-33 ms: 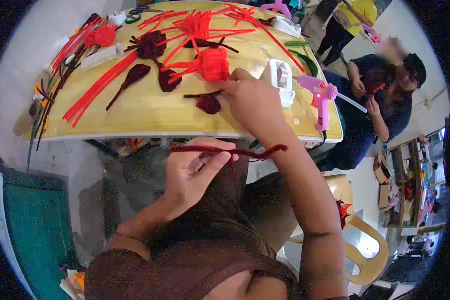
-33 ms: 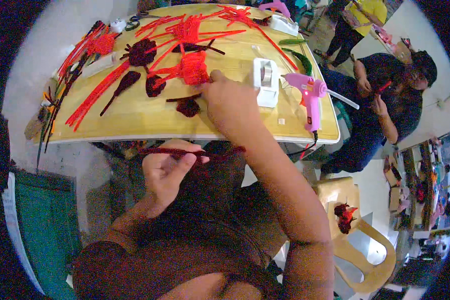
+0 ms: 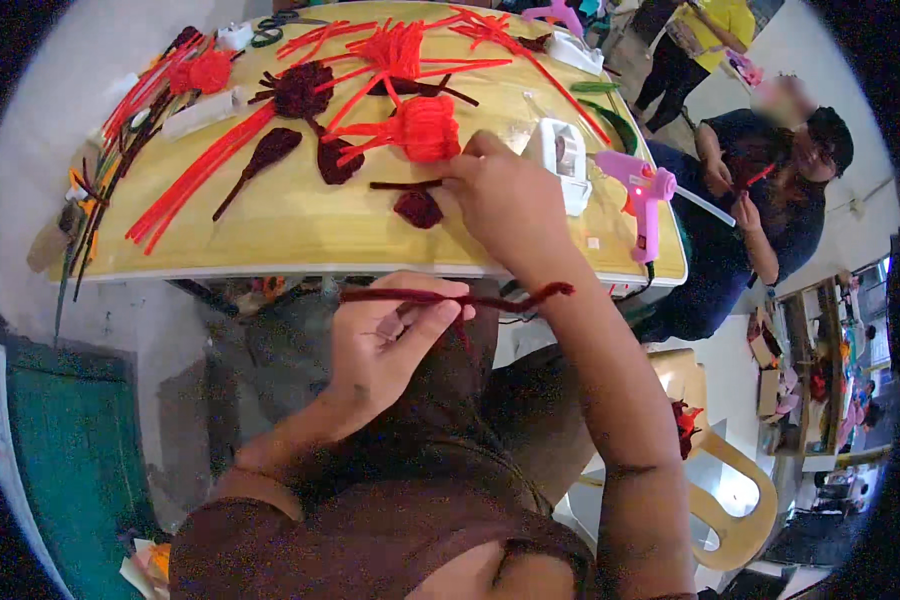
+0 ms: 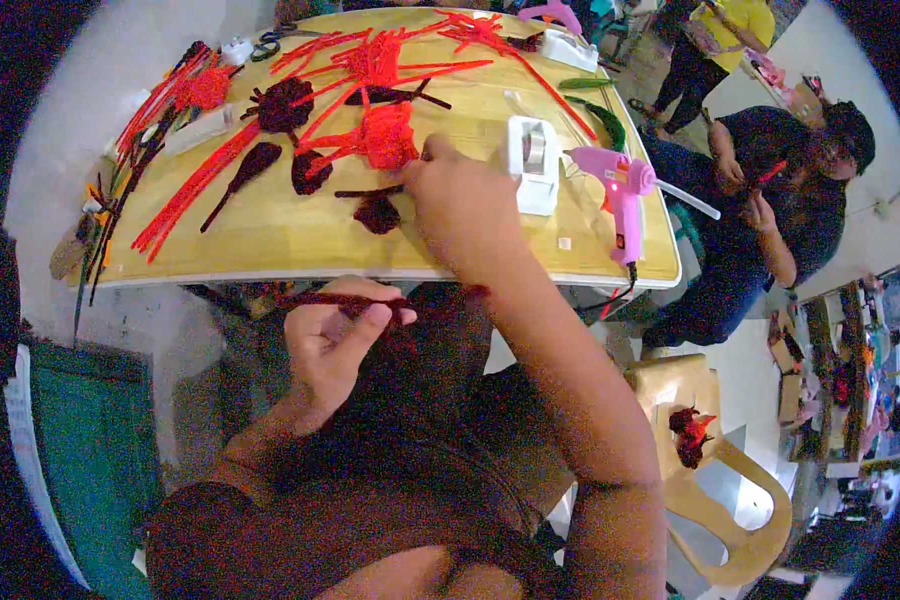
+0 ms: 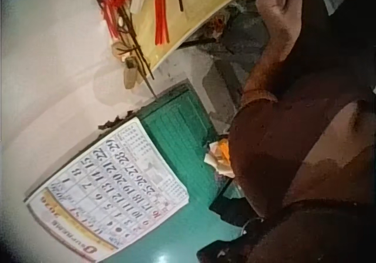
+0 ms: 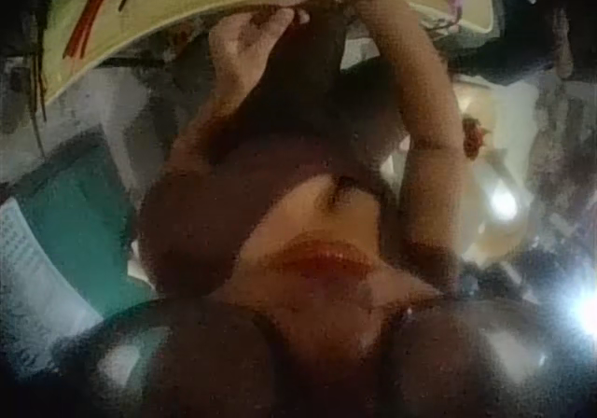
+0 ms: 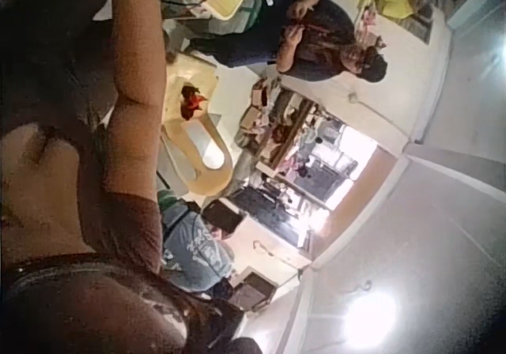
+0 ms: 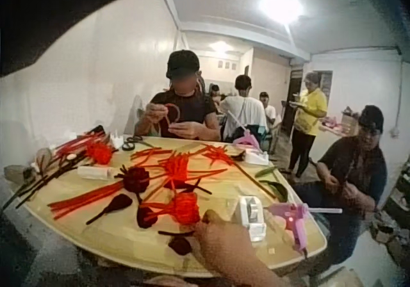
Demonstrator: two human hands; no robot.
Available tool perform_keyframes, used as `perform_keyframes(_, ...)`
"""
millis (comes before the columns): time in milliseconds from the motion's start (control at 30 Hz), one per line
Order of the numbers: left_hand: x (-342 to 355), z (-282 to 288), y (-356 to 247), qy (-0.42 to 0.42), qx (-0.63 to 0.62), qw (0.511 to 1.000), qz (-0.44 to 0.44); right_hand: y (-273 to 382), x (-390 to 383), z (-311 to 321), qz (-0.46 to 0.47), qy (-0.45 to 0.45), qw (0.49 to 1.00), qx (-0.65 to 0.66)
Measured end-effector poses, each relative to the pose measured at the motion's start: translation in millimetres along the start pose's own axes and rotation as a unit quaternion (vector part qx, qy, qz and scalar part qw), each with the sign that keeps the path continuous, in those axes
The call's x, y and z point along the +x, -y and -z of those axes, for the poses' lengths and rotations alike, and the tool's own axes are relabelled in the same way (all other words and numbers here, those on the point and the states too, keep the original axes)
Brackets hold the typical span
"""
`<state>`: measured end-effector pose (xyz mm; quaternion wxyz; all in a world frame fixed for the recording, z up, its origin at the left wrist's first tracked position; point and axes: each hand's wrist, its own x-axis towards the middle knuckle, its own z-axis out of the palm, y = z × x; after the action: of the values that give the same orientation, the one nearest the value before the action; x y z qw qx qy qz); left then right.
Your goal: The person constructs a flower from red pipe cleaners by twisting them together and cutting them to size with shears.
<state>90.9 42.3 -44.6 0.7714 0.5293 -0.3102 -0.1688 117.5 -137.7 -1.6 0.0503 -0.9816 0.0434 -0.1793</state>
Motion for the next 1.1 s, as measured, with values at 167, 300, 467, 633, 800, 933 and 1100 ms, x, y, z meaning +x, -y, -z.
perform_keyframes(167, 12.7, 2.5, 4.6, -0.034, -0.011, 0.999, 0.029, -12.7, -11.5, 10.7, -0.016, -0.177, 0.975, 0.136)
perform_keyframes(300, 25.2, -4.9, 1.0, -0.064, -0.05, 0.996, 0.033, -13.2, -50.8, 64.6, -0.098, -0.366, 0.878, 0.293)
perform_keyframes(467, 28.2, -45.9, -5.4, -0.019, -0.129, 0.991, 0.042, 10.9, -153.6, 97.1, -0.204, -0.319, 0.762, 0.525)
perform_keyframes(633, 20.1, -76.9, -8.3, 0.074, -0.044, 0.992, 0.092, 10.7, -172.1, 76.8, -0.297, -0.184, 0.669, 0.656)
perform_keyframes(800, 12.0, -93.6, 0.5, 0.144, -0.231, 0.956, 0.112, 1.3, -185.4, 82.3, -0.348, -0.149, 0.69, 0.618)
perform_keyframes(933, 10.8, -102.5, -2.3, 0.171, -0.234, 0.946, 0.145, -11.3, -195.6, 83.8, -0.33, -0.144, 0.66, 0.659)
perform_keyframes(1100, 10.3, -116.0, -2.1, 0.195, -0.164, 0.96, 0.12, -24.3, -204.0, 92.8, -0.326, -0.151, 0.657, 0.662)
